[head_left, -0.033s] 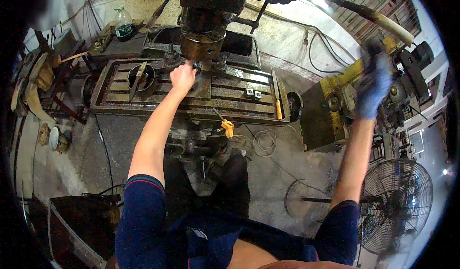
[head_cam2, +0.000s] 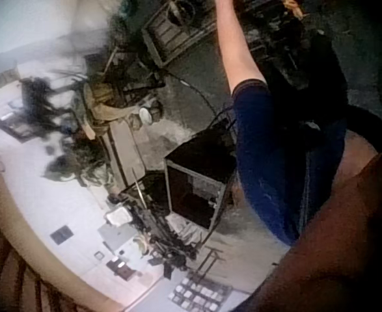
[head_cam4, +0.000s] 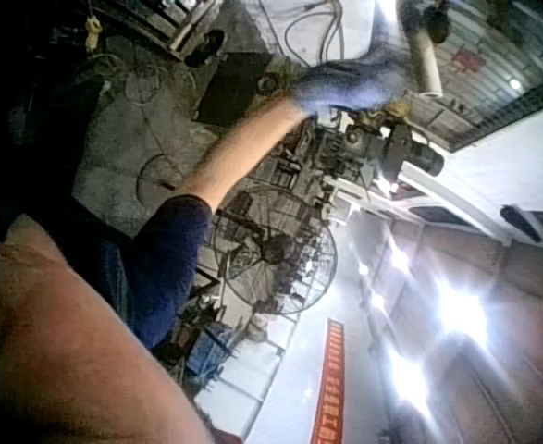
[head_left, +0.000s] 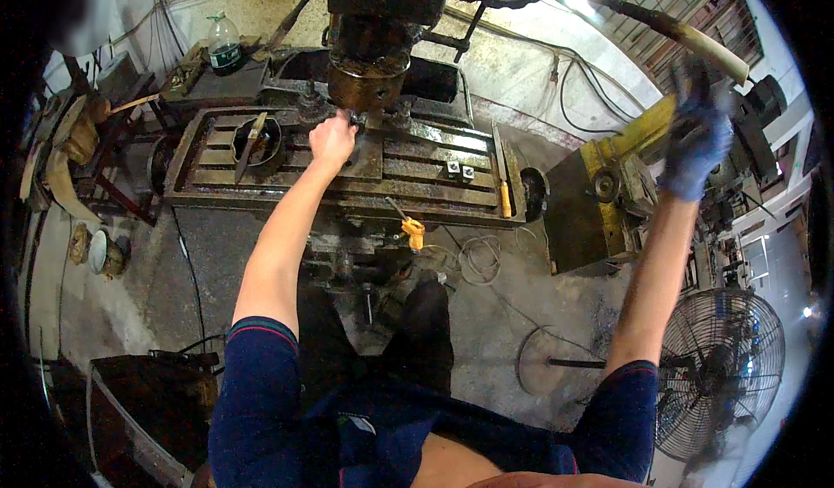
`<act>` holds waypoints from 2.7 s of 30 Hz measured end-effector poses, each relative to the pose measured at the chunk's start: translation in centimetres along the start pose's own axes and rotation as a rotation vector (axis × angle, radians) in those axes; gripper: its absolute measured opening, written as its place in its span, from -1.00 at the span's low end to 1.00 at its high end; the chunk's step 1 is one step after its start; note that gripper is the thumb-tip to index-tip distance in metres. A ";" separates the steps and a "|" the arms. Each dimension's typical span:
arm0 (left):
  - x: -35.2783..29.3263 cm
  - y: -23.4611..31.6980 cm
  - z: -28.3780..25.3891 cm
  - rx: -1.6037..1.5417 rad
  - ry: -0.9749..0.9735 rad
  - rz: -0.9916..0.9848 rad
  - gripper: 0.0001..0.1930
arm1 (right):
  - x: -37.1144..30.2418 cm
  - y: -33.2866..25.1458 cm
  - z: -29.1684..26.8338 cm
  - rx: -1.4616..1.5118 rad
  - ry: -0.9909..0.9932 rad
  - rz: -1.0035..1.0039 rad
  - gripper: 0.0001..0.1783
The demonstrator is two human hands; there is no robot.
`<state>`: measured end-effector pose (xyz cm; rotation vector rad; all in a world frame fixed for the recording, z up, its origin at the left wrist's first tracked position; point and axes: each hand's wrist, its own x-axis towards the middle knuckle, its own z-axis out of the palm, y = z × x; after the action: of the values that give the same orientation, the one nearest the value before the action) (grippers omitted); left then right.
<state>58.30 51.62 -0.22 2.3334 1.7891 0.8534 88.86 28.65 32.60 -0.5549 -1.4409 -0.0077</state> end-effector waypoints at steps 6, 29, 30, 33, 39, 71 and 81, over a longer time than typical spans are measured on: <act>0.3 1.0 0.2 -0.106 -0.046 0.007 -0.69 | 3.3 -5.1 2.9 -0.063 0.033 0.027 -0.65; 2.2 -0.2 -0.3 -0.125 -0.210 -0.053 -0.63 | -7.0 -2.7 3.2 -0.312 0.145 -0.045 -0.60; 2.3 -0.3 -0.1 -0.117 -0.206 -0.050 -0.63 | -7.0 -2.7 3.3 -0.318 0.166 -0.031 -0.60; 2.1 -0.2 0.3 -0.117 -0.144 -0.036 -0.65 | -6.9 -2.7 2.6 -0.272 0.108 -0.053 -0.60; 2.1 -1.6 1.9 -0.091 -0.002 0.009 -0.64 | -6.5 -3.2 3.6 -0.386 0.161 0.029 -0.61; 0.0 -1.1 -4.4 -0.163 -0.136 0.077 -0.64 | -10.4 -1.4 4.0 -0.185 0.177 -0.049 -0.53; -9.0 -11.0 -14.2 0.104 0.145 0.008 -0.54 | -10.9 -1.4 2.9 -0.200 0.166 0.036 -0.60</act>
<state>40.57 43.13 4.07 2.3999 1.9244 0.9772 84.03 24.97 22.98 -0.7270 -1.2758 -0.1671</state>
